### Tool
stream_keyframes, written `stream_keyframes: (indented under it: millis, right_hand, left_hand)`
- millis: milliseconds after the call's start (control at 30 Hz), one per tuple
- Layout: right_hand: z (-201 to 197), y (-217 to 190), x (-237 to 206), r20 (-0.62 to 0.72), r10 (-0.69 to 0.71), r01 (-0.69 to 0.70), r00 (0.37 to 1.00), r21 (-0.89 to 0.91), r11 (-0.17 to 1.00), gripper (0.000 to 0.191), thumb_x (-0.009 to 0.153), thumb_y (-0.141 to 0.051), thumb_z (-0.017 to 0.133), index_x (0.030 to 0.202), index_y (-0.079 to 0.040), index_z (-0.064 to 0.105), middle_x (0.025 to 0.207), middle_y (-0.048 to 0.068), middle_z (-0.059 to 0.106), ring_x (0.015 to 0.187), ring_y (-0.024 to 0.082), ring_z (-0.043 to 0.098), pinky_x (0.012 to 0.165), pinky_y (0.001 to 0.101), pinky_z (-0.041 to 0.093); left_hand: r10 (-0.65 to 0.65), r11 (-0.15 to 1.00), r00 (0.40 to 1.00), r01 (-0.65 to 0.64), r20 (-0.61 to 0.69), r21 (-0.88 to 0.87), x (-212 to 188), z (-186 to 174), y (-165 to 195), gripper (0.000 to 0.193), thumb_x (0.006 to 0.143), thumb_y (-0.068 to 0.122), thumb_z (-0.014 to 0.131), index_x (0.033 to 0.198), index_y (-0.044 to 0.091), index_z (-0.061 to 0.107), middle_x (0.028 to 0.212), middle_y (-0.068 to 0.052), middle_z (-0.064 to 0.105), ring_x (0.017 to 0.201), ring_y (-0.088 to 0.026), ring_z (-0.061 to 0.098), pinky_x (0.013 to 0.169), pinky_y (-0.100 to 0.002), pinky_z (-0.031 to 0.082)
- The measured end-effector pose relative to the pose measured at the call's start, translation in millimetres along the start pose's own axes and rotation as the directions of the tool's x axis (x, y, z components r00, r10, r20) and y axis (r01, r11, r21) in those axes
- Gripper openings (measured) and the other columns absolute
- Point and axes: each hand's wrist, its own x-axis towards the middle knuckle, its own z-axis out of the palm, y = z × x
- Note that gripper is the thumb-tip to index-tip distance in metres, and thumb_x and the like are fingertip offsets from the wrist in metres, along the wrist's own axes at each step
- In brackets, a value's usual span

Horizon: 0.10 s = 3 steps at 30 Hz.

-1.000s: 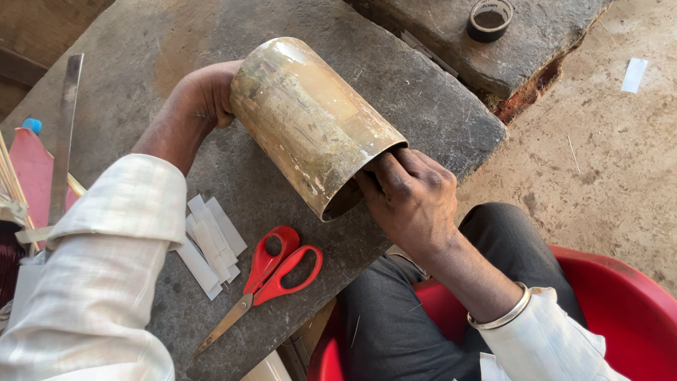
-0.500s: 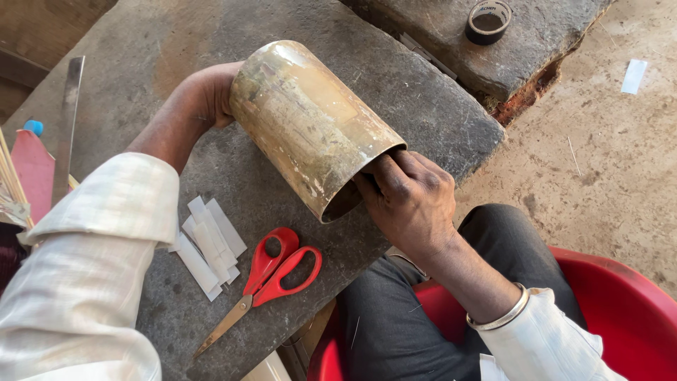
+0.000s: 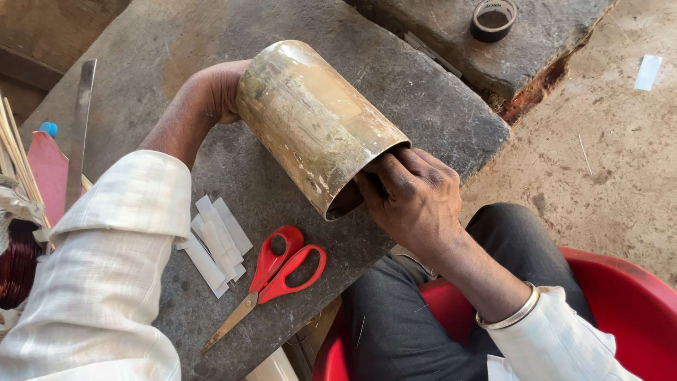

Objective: The person sits at a stone workbench and cuts strips from a sheet of white paper using scissors. They fold and roll the cut strips by hand and insert the rolled pieces into a brass cylinder on the bench, repeating the cutting and rolling cycle.

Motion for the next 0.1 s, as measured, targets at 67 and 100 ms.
stream_keyframes:
  millis: [67, 100]
  right_hand:
    - [9.1, 8.2, -11.4, 0.019, 0.03, -0.029, 0.999, -0.023, 0.999, 0.021, 0.088, -0.022, 0.081, 0.103, -0.01, 0.074, 0.092, 0.005, 0.071, 0.082, 0.025, 0.072, 0.069, 0.0382, 0.058]
    - [14.4, 12.4, -18.1, 0.03, 0.041, -0.04, 0.999, -0.033, 0.999, 0.021, 0.088, -0.023, 0.082, 0.104, -0.011, 0.075, 0.091, 0.005, 0.071, 0.081, 0.024, 0.072, 0.069, 0.0385, 0.058]
  left_hand:
    - [0.004, 0.997, 1.0, -0.004, 0.001, -0.08, -1.1, 0.4, -1.9, 0.035, 0.082, 0.015, 0.079, 0.111, -0.004, 0.074, 0.094, -0.016, 0.077, 0.071, -0.016, 0.072, 0.065, -0.034, 0.06]
    - [0.002, 0.996, 1.0, -0.002, -0.004, -0.085, 9.9, 19.7, -4.2, 0.035, 0.082, 0.015, 0.079, 0.111, -0.004, 0.074, 0.094, -0.016, 0.077, 0.071, -0.016, 0.072, 0.065, -0.034, 0.06]
